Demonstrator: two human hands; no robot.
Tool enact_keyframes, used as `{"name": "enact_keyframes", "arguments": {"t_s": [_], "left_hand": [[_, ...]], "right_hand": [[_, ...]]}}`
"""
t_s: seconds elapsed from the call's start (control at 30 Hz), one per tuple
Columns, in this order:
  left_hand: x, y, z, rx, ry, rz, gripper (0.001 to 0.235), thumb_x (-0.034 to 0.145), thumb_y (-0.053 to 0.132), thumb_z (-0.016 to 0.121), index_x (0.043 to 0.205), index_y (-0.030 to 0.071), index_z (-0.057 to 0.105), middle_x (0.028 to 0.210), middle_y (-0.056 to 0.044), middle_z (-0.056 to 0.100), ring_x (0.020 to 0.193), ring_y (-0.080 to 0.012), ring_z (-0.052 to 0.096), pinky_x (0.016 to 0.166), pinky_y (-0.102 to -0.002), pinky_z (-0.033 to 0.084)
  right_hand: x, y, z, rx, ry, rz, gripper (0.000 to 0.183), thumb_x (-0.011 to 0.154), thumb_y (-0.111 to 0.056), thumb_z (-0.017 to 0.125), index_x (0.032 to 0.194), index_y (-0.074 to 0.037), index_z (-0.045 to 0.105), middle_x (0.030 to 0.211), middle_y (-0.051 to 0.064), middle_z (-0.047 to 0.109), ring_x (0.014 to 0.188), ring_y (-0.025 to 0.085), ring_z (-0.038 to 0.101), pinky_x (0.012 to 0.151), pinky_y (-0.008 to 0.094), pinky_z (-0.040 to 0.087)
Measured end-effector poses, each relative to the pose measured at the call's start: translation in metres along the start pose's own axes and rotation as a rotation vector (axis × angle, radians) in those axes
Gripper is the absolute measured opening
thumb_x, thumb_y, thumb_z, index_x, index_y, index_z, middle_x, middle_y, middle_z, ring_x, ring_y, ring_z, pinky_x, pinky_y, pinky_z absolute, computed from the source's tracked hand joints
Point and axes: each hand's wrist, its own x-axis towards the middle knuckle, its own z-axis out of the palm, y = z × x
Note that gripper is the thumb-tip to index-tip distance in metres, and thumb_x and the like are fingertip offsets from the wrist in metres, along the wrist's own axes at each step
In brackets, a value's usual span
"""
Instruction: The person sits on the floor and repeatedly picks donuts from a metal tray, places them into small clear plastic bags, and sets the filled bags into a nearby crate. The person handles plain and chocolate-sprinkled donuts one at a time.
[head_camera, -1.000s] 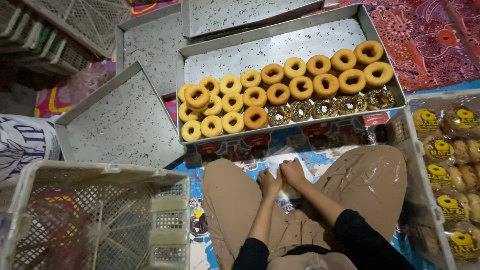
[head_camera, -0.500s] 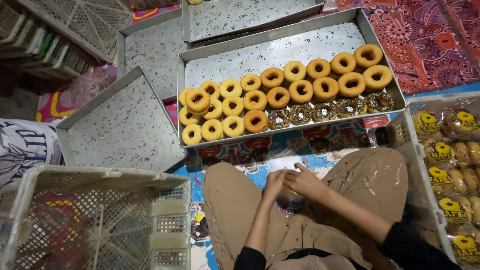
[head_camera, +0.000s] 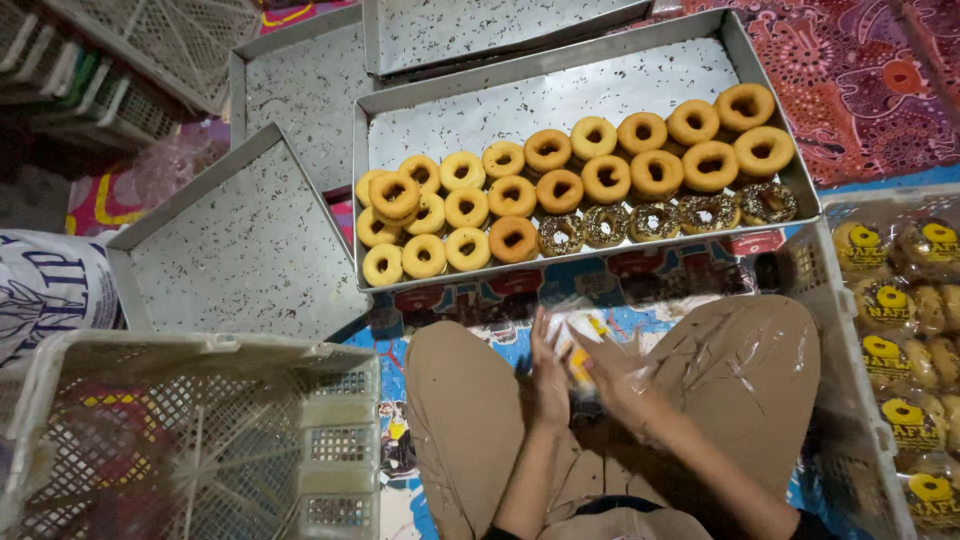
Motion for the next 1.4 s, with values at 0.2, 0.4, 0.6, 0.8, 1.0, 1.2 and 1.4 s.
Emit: {"name": "enact_keyframes", "arguments": {"t_s": [0.2, 0.4, 0.6, 0.8, 1.0, 1.2, 1.4], "left_hand": [[0.03, -0.073, -0.077, -1.017, -0.01, -0.181, 0.038, 0.111, 0.039, 0.052, 0.128, 0.006, 0.057, 0.125, -0.018, 0.06, 0.113, -0.0314, 0.057, 0.1, -0.046, 0.05], [0.042, -0.049, -0.136, -1.206, 0.4, -0.196, 0.029, 0.097, 0.036, 0.062, 0.103, 0.009, 0.068, 0.106, -0.019, 0.068, 0.104, -0.0319, 0.065, 0.091, -0.049, 0.055], [0.045, -0.005, -0.106, -1.083, 0.632, -0.266, 0.03, 0.095, 0.042, 0.066, 0.105, 0.014, 0.071, 0.109, -0.012, 0.07, 0.108, -0.0296, 0.065, 0.094, -0.055, 0.053], [0.063, 0.016, -0.113, -1.319, 0.544, -0.202, 0.042, 0.097, 0.041, 0.068, 0.119, 0.005, 0.062, 0.121, -0.029, 0.062, 0.117, -0.0406, 0.06, 0.101, -0.059, 0.053], [0.079, 0.001, -0.098, -1.422, 0.552, -0.202, 0.05, 0.097, 0.041, 0.065, 0.127, 0.002, 0.054, 0.128, -0.039, 0.058, 0.121, -0.047, 0.057, 0.093, -0.06, 0.053], [0.053, -0.009, -0.031, -1.262, 0.2, -0.037, 0.031, 0.115, 0.033, 0.052, 0.13, 0.006, 0.05, 0.138, -0.028, 0.056, 0.131, -0.041, 0.055, 0.113, -0.054, 0.052], [0.037, 0.029, 0.012, -1.059, 0.145, 0.019, 0.04, 0.104, 0.034, 0.052, 0.133, 0.008, 0.056, 0.133, -0.015, 0.063, 0.13, -0.0316, 0.057, 0.113, -0.051, 0.046]], "right_hand": [[0.035, -0.036, -0.029, 0.203, -0.241, -0.289, 0.041, 0.085, -0.037, 0.072, 0.119, -0.014, 0.073, 0.117, 0.013, 0.074, 0.107, 0.033, 0.068, 0.101, 0.054, 0.041], [0.175, -0.027, -0.066, 0.009, 0.365, -0.109, 0.039, 0.094, -0.037, 0.076, 0.086, 0.001, 0.072, 0.073, 0.021, 0.067, 0.067, 0.036, 0.066, 0.061, 0.046, 0.052], [0.268, -0.053, -0.021, -0.395, 0.084, 0.016, 0.064, 0.053, -0.065, 0.086, 0.072, -0.005, 0.072, 0.074, 0.017, 0.072, 0.071, 0.035, 0.071, 0.066, 0.045, 0.059], [0.248, -0.025, -0.063, -0.249, -0.083, 0.058, 0.072, 0.075, -0.066, 0.084, 0.081, 0.005, 0.073, 0.081, 0.025, 0.074, 0.077, 0.036, 0.073, 0.074, 0.042, 0.059], [0.073, -0.041, -0.083, 0.87, 0.267, -0.041, 0.069, 0.071, -0.014, 0.093, 0.127, 0.007, 0.06, 0.116, 0.012, 0.07, 0.104, 0.017, 0.07, 0.093, 0.032, 0.06], [0.01, -0.06, -0.054, 0.629, 0.367, 0.152, 0.047, 0.068, -0.011, 0.093, 0.107, 0.004, 0.071, 0.087, 0.007, 0.055, 0.071, 0.014, 0.051, 0.058, 0.031, 0.042], [0.03, -0.078, -0.058, 0.382, 0.432, -0.059, 0.047, 0.074, -0.016, 0.085, 0.117, 0.0, 0.071, 0.083, 0.006, 0.057, 0.072, 0.012, 0.056, 0.064, 0.028, 0.047]]}}
